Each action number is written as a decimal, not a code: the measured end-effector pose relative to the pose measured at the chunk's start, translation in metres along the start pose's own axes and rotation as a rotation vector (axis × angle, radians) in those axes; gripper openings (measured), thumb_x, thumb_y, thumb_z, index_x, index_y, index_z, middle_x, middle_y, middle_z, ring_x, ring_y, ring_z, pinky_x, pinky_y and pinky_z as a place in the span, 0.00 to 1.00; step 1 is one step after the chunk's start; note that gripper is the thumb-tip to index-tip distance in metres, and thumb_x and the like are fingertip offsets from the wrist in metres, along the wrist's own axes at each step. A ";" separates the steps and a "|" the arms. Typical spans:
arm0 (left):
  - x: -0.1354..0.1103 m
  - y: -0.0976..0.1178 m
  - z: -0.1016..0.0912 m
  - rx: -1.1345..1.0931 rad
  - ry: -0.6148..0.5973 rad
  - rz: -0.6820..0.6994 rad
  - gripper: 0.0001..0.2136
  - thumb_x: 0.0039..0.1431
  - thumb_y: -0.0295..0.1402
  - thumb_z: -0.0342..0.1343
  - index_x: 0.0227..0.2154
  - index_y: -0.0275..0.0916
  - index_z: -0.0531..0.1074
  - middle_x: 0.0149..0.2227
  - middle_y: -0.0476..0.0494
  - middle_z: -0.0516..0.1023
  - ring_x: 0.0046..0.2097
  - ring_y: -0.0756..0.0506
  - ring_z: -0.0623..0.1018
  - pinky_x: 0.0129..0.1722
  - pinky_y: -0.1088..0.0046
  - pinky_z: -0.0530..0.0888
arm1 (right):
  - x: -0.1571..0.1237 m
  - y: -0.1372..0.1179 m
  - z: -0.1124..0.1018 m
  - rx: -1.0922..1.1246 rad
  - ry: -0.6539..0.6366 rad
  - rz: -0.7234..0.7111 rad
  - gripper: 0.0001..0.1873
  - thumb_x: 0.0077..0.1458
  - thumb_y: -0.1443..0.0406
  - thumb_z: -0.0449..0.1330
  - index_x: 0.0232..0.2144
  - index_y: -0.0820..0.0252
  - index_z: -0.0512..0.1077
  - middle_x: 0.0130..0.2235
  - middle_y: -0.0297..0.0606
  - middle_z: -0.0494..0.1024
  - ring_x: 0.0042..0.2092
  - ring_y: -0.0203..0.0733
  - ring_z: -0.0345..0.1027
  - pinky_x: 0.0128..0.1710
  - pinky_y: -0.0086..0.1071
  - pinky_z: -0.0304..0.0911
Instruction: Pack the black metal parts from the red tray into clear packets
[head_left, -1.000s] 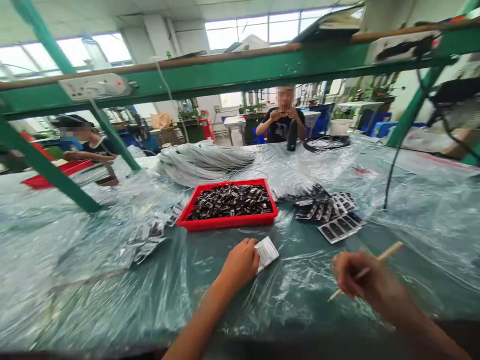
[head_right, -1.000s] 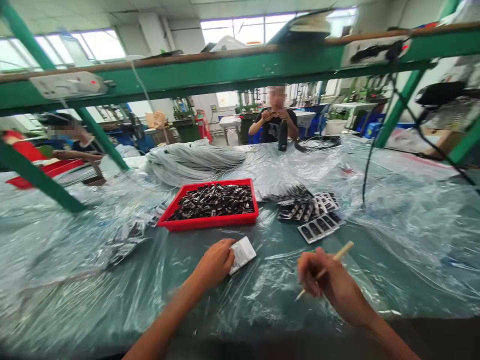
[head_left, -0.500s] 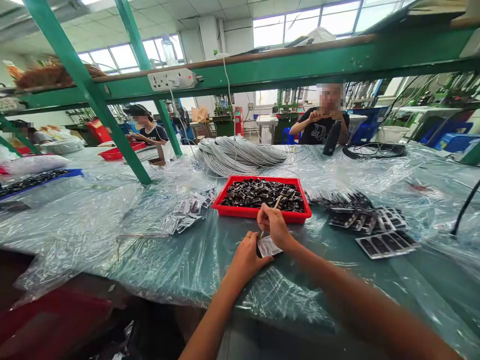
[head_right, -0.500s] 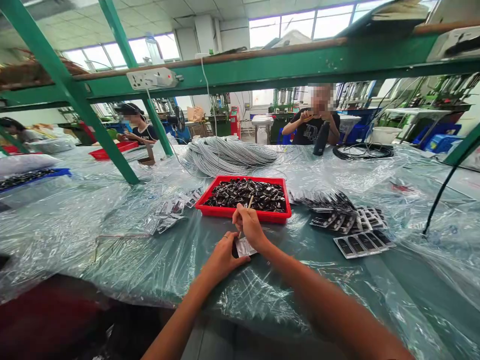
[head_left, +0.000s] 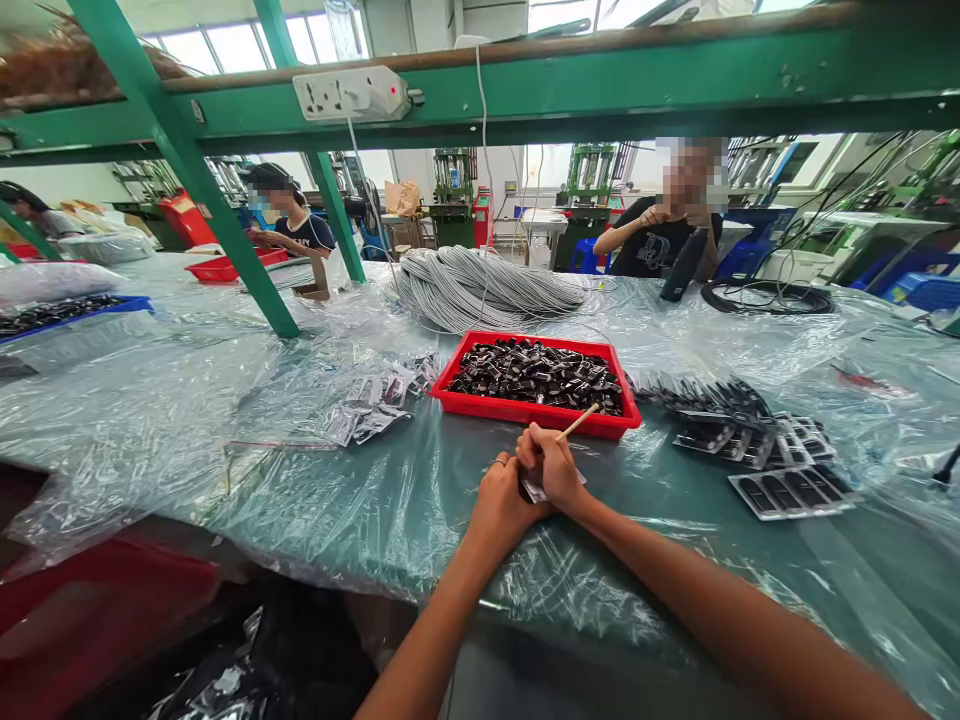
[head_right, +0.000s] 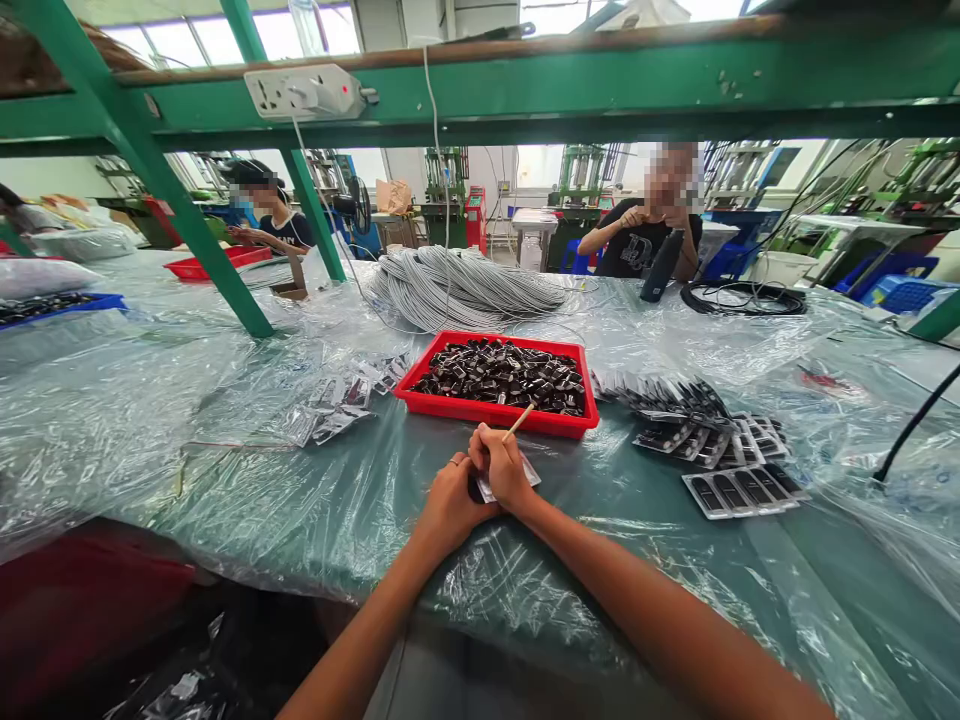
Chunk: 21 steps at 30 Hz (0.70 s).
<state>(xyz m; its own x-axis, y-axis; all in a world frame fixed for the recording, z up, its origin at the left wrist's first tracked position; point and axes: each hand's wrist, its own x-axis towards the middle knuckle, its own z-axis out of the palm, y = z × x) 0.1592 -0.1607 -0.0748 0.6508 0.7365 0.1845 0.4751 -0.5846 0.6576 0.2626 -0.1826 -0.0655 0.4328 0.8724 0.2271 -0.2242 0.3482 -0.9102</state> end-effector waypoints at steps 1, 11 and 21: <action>0.000 0.001 0.000 -0.004 -0.002 -0.008 0.17 0.41 0.34 0.68 0.35 0.39 0.69 0.37 0.45 0.72 0.39 0.42 0.76 0.40 0.66 0.72 | 0.001 0.001 0.000 0.003 -0.001 0.004 0.29 0.57 0.49 0.55 0.11 0.57 0.57 0.14 0.28 0.54 0.19 0.32 0.46 0.21 0.32 0.44; -0.003 0.001 -0.001 -0.005 -0.017 0.009 0.12 0.46 0.32 0.65 0.32 0.40 0.69 0.36 0.46 0.71 0.38 0.44 0.76 0.40 0.68 0.71 | -0.025 -0.014 -0.005 -0.124 -0.049 0.140 0.29 0.56 0.51 0.54 0.09 0.56 0.57 0.12 0.28 0.53 0.17 0.31 0.46 0.19 0.31 0.43; -0.004 0.015 -0.008 0.193 -0.165 0.018 0.24 0.50 0.38 0.63 0.49 0.37 0.65 0.48 0.37 0.66 0.51 0.37 0.72 0.51 0.59 0.69 | 0.014 -0.026 -0.020 0.127 0.064 0.128 0.23 0.49 0.55 0.56 0.10 0.56 0.55 0.13 0.24 0.48 0.15 0.28 0.38 0.16 0.29 0.35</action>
<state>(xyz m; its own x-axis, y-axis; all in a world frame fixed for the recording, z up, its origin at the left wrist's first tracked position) 0.1589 -0.1702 -0.0596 0.7405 0.6691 0.0632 0.5565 -0.6631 0.5006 0.2919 -0.1866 -0.0452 0.4474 0.8901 0.0864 -0.3877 0.2802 -0.8782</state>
